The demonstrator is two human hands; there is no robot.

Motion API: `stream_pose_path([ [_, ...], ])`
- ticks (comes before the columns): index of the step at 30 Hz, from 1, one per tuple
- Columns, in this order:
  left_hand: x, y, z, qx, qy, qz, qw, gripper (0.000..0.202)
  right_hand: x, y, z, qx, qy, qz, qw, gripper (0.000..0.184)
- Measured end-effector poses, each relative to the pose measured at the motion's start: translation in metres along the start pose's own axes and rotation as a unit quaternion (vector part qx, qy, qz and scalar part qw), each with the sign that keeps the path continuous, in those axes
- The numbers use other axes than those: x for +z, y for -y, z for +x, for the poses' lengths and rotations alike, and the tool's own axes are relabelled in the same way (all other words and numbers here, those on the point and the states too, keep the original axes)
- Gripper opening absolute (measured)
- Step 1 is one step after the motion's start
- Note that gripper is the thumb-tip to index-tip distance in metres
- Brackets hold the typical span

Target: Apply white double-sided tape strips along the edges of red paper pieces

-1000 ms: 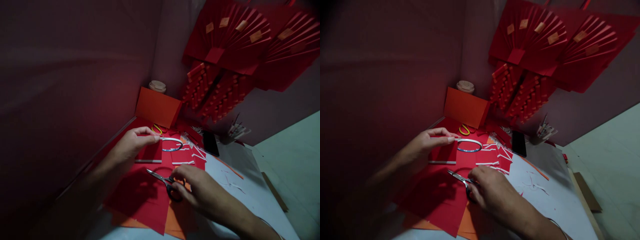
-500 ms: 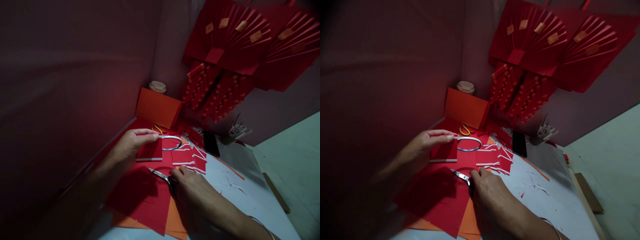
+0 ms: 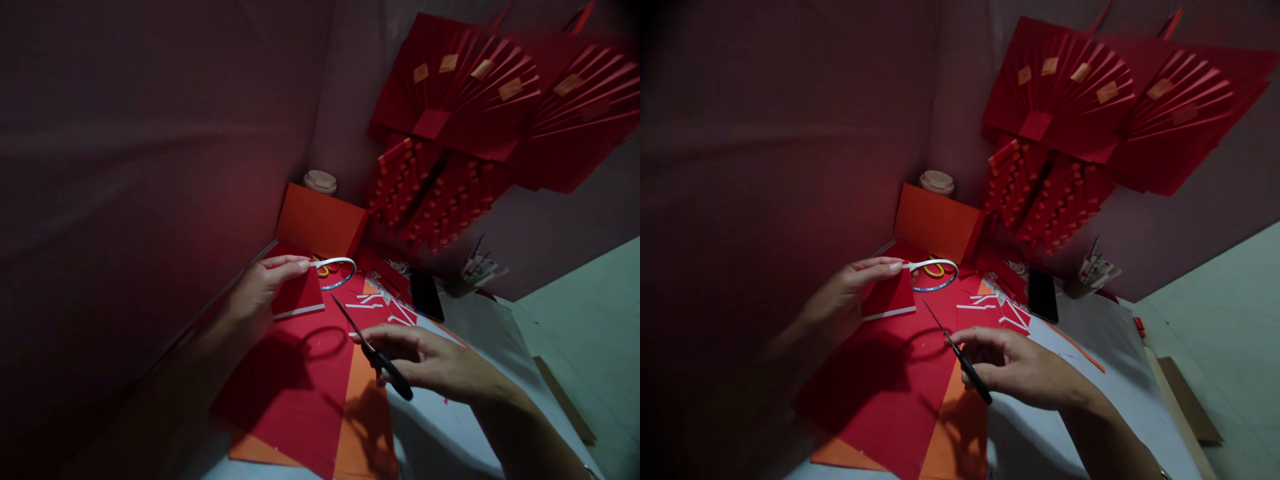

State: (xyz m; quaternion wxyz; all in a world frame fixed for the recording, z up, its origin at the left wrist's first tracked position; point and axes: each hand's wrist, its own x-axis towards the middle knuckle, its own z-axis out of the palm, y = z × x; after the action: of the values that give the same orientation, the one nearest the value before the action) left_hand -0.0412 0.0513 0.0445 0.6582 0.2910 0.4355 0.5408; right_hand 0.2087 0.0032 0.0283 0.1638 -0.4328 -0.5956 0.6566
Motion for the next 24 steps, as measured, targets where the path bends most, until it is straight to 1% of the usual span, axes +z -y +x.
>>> stream_pose_path([
  [3, 0.0, 0.0, -0.001, -0.006, 0.003, -0.002, 1.0, 0.012, 0.003, 0.0, 0.002, -0.01, 0.0, 0.041, 0.999, 0.045],
  [7, 0.001, 0.005, -0.003, -0.014, 0.022, 0.005, 1.0, 0.01, 0.016, -0.002, 0.01, -0.031, -0.028, 0.09, 0.995, 0.042],
  [10, 0.003, 0.01, -0.003, -0.019, 0.023, 0.01, 0.999, 0.008, 0.023, -0.005, 0.016, -0.05, -0.039, 0.12, 0.991, 0.038],
  [12, 0.003, 0.012, -0.003, -0.025, 0.023, 0.014, 0.999, 0.008, 0.024, -0.008, 0.018, -0.059, -0.043, 0.129, 0.989, 0.035],
  [18, 0.002, 0.016, -0.002, -0.034, 0.051, 0.018, 0.998, 0.01, 0.024, -0.016, 0.023, -0.074, -0.043, 0.137, 0.987, 0.032],
  [24, 0.004, 0.018, -0.003, -0.033, 0.063, 0.014, 0.997, 0.012, 0.028, -0.016, 0.025, -0.084, -0.058, 0.139, 0.985, 0.034],
])
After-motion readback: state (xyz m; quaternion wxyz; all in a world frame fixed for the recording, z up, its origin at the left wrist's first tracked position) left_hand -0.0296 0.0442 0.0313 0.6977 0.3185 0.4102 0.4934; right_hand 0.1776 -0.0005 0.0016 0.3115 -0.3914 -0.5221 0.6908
